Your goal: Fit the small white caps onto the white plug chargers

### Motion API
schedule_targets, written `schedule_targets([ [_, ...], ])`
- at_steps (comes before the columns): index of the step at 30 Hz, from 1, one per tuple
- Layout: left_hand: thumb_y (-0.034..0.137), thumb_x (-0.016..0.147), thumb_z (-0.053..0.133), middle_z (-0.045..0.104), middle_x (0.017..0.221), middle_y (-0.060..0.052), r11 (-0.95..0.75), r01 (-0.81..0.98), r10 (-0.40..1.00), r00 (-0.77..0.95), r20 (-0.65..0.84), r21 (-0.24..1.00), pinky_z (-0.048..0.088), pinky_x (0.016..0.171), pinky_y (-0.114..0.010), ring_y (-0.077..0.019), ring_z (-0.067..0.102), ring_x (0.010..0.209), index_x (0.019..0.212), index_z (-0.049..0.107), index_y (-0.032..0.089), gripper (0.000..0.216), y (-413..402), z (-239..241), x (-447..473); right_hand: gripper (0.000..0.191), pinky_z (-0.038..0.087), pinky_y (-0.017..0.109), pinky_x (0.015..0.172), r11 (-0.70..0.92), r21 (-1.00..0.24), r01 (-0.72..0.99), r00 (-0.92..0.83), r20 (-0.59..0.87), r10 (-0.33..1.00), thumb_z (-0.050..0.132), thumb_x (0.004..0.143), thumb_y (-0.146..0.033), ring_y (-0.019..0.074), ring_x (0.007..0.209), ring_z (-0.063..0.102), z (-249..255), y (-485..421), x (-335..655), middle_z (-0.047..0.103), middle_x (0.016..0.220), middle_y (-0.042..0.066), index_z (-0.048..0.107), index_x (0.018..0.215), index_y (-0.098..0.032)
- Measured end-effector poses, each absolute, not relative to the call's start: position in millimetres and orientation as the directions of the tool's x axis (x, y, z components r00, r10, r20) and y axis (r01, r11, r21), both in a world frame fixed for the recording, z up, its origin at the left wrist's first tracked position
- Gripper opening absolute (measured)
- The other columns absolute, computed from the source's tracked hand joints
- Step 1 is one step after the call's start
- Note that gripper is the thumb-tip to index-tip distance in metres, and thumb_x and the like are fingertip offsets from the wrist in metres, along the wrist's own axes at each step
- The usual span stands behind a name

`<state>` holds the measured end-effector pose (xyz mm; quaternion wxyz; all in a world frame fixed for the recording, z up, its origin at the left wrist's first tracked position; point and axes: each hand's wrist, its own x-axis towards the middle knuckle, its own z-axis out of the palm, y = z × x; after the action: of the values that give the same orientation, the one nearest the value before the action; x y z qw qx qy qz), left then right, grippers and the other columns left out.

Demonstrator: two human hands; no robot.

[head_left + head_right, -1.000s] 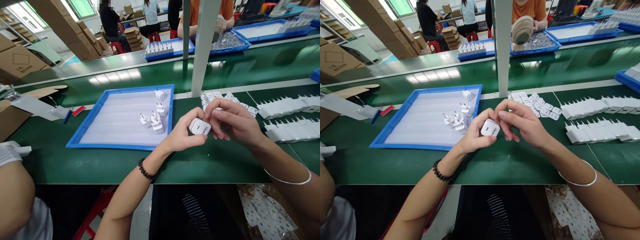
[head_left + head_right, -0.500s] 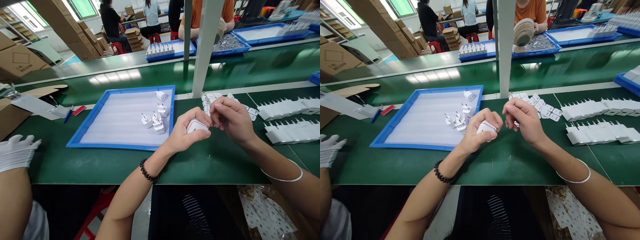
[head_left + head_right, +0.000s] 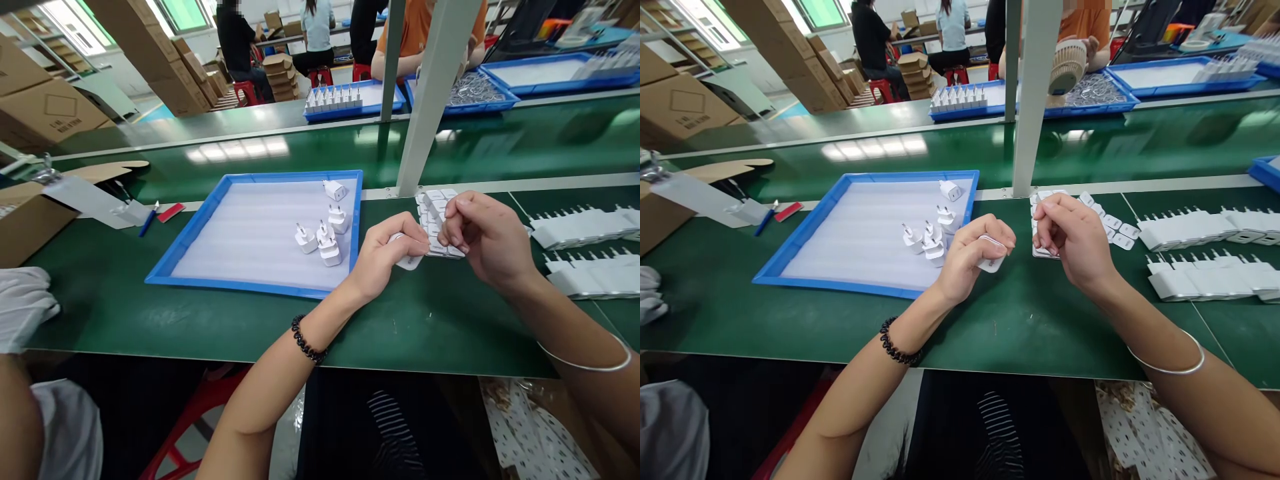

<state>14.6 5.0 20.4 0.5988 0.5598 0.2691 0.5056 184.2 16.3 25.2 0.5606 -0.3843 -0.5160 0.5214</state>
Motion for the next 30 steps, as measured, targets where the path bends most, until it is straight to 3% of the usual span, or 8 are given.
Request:
schedule_targets([
  [4, 0.033, 0.075, 0.053, 0.058, 0.083, -0.003, -0.068, -0.346, 0.880, 0.420, 0.220, 0.936, 0.040, 0.070, -0.031, -0.0152, 0.050, 0.076, 0.081, 0.061, 0.017, 0.018, 5.0, 24.1, 12.8, 0.023, 0.032, 0.030, 0.046, 0.165, -0.972, -0.167, -0.068, 0.179, 0.982, 0.060, 0.092, -0.030, 0.0118, 0.042, 0.040, 23.3, 15.3, 183.4, 0.050, 0.047, -0.003, 0.061, 0.071, -0.023],
  [9, 0.026, 0.066, 0.064, 0.056, 0.088, -0.001, 0.013, -0.339, 0.864, 0.477, 0.159, 0.941, 0.040, 0.072, -0.029, -0.0144, 0.049, 0.080, 0.092, 0.054, 0.019, 0.028, 4.8, 23.0, 13.8, 0.021, 0.027, 0.028, 0.042, 0.186, -0.972, -0.147, -0.086, 0.200, 0.976, 0.060, 0.092, -0.031, 0.0126, 0.045, 0.043, 21.9, 12.4, 182.6, 0.051, 0.050, -0.002, 0.063, 0.074, -0.023],
  [21, 0.026, 0.068, 0.076, 0.048, 0.079, 0.003, -0.025, -0.257, 0.844, 0.512, 0.158, 0.966, 0.037, 0.062, -0.025, -0.0091, 0.041, 0.068, 0.089, 0.050, 0.019, 0.034, -0.1, 28.2, 12.5, 0.022, 0.029, 0.026, 0.042, 0.220, -0.962, -0.160, -0.083, 0.235, 0.968, 0.061, 0.092, -0.031, 0.0111, 0.045, 0.044, 27.3, 9.4, 181.4, 0.051, 0.050, -0.002, 0.063, 0.073, -0.021],
  [30, 0.020, 0.065, 0.072, 0.057, 0.085, 0.003, -0.081, -0.314, 0.890, 0.404, 0.211, 0.946, 0.040, 0.067, -0.026, -0.0107, 0.048, 0.075, 0.085, 0.053, 0.020, 0.028, 4.2, 24.1, 13.9, 0.026, 0.031, 0.026, 0.042, 0.235, -0.964, -0.125, -0.105, 0.248, 0.963, 0.065, 0.091, -0.039, 0.0114, 0.046, 0.046, 28.4, 8.4, 180.4, 0.051, 0.050, -0.003, 0.062, 0.073, -0.020],
])
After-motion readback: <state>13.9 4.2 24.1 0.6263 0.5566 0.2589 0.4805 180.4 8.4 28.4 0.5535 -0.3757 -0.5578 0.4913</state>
